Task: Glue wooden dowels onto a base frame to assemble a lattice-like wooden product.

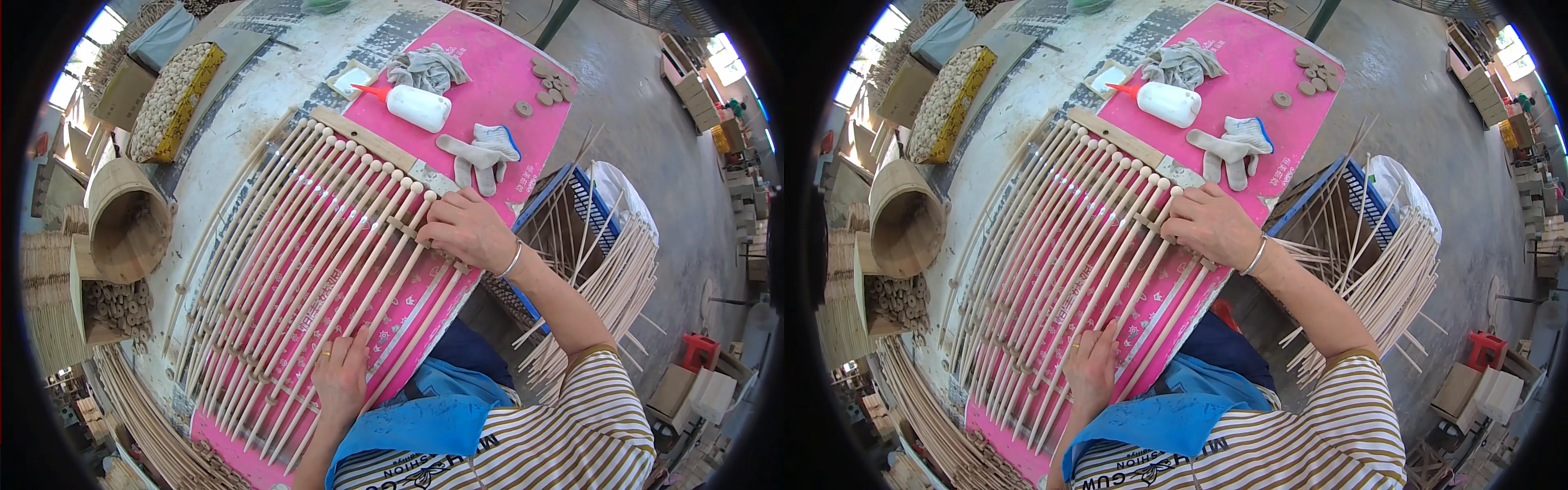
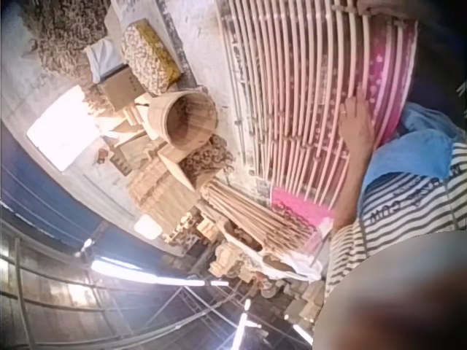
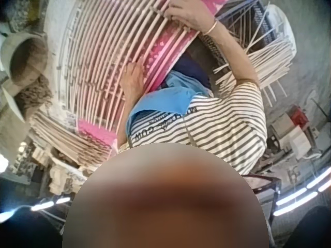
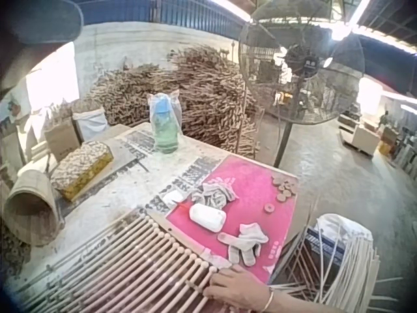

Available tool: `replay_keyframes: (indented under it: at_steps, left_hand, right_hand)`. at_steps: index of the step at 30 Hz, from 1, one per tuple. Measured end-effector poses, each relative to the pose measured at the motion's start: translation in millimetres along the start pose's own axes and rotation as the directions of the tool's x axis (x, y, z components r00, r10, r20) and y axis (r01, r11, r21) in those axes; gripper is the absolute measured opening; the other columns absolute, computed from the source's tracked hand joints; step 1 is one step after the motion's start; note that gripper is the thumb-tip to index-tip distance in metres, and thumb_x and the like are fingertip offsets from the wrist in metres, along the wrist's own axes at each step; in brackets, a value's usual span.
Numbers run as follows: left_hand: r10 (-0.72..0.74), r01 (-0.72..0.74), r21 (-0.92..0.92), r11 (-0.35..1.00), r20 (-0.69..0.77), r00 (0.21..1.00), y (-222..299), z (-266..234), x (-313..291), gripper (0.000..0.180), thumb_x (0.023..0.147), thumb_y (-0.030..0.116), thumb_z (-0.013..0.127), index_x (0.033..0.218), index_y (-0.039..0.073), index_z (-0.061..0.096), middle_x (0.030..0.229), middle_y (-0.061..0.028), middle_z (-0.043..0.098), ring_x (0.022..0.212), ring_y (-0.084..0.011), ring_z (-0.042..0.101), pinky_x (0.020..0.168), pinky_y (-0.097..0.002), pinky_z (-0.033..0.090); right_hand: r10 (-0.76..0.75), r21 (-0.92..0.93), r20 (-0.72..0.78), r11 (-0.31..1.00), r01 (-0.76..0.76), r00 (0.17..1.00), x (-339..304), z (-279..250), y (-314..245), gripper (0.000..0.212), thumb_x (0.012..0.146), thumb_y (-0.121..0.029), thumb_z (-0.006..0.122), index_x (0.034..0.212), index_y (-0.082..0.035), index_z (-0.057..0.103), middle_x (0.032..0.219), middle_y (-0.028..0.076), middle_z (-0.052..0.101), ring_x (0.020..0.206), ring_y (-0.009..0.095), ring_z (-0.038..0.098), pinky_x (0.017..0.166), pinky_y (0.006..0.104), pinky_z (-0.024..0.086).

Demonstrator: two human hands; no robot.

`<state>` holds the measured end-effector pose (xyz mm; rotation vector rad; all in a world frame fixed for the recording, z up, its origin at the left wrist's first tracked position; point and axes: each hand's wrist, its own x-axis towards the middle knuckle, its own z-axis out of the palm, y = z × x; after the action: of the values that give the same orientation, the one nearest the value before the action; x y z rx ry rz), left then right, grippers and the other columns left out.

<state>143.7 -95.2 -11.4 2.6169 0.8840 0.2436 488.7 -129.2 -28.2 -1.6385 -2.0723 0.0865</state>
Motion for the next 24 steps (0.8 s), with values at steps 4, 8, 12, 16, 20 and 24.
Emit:
replay_keyframes:
  at_steps: [4, 8, 12, 16, 20, 24]
  left_hand:
    - [0.004, -0.004, 0.006, 1.000, -0.071, 0.997, 4.1, -1.3, -0.9, 0.043, 0.089, 0.015, 0.075, 0.131, 0.009, 0.071, 0.098, -0.0063, 0.063, 0.086, -0.0253, 0.062, 0.070, -0.0386, 0.053]
    - [0.105, -0.108, -0.052, 0.993, -0.059, 0.993, 15.4, -3.5, -8.1, 0.054, 0.085, 0.025, 0.079, 0.136, 0.012, 0.068, 0.099, -0.0064, 0.062, 0.086, -0.0236, 0.062, 0.071, -0.0368, 0.053]
    - [0.235, -0.219, -0.124, 0.968, 0.139, 0.962, 21.6, 5.9, -10.2, 0.058, 0.087, 0.024, 0.078, 0.142, 0.012, 0.063, 0.091, -0.0067, 0.057, 0.083, -0.0235, 0.063, 0.071, -0.0361, 0.055]
    - [0.168, -0.155, -0.089, 0.984, 0.161, 0.973, 23.2, 6.7, -14.9, 0.054, 0.090, 0.017, 0.074, 0.143, 0.013, 0.063, 0.090, -0.0069, 0.055, 0.082, -0.0241, 0.063, 0.068, -0.0363, 0.056]
    - [0.115, -0.113, -0.023, 0.993, 0.131, 0.985, 22.6, 0.4, -5.6, 0.053, 0.090, 0.011, 0.071, 0.142, 0.013, 0.063, 0.088, -0.0067, 0.053, 0.081, -0.0235, 0.063, 0.065, -0.0371, 0.056]
    - [0.102, -0.102, 0.002, 0.995, 0.090, 0.991, 20.9, 0.8, -1.7, 0.053, 0.089, 0.009, 0.070, 0.142, 0.014, 0.064, 0.087, -0.0061, 0.053, 0.081, -0.0225, 0.063, 0.063, -0.0368, 0.055]
  right_hand:
    - [0.203, 0.129, -0.089, 0.973, -0.191, 0.975, -15.9, -20.8, 0.7, 0.026, 0.081, -0.018, 0.077, 0.106, -0.017, 0.070, 0.099, 0.001, 0.064, 0.097, 0.023, 0.061, 0.082, 0.0371, 0.043]
    - [0.446, 0.273, -0.260, 0.885, -0.378, 0.856, -43.9, -38.1, -0.7, 0.014, 0.081, -0.010, 0.078, 0.094, -0.008, 0.075, 0.088, 0.007, 0.065, 0.085, 0.027, 0.063, 0.076, 0.0385, 0.049]
    - [0.561, 0.366, -0.239, 0.808, -0.462, 0.792, -62.9, -32.6, -10.5, 0.012, 0.083, -0.009, 0.079, 0.094, -0.007, 0.076, 0.085, 0.007, 0.065, 0.078, 0.023, 0.062, 0.071, 0.0350, 0.049]
    - [0.543, 0.375, -0.252, 0.818, -0.437, 0.801, -67.3, -25.5, -17.4, 0.012, 0.084, -0.009, 0.077, 0.095, -0.007, 0.075, 0.086, 0.008, 0.065, 0.081, 0.024, 0.062, 0.073, 0.0359, 0.049]
    - [0.516, 0.370, -0.247, 0.833, -0.412, 0.820, -61.4, -21.9, -16.5, 0.011, 0.085, -0.009, 0.077, 0.096, -0.007, 0.074, 0.087, 0.008, 0.065, 0.083, 0.025, 0.062, 0.074, 0.0369, 0.050]
    - [0.513, 0.382, -0.247, 0.831, -0.404, 0.822, -55.5, -15.5, -14.0, 0.012, 0.085, -0.008, 0.076, 0.097, -0.007, 0.074, 0.089, 0.008, 0.066, 0.084, 0.027, 0.062, 0.076, 0.0372, 0.050]
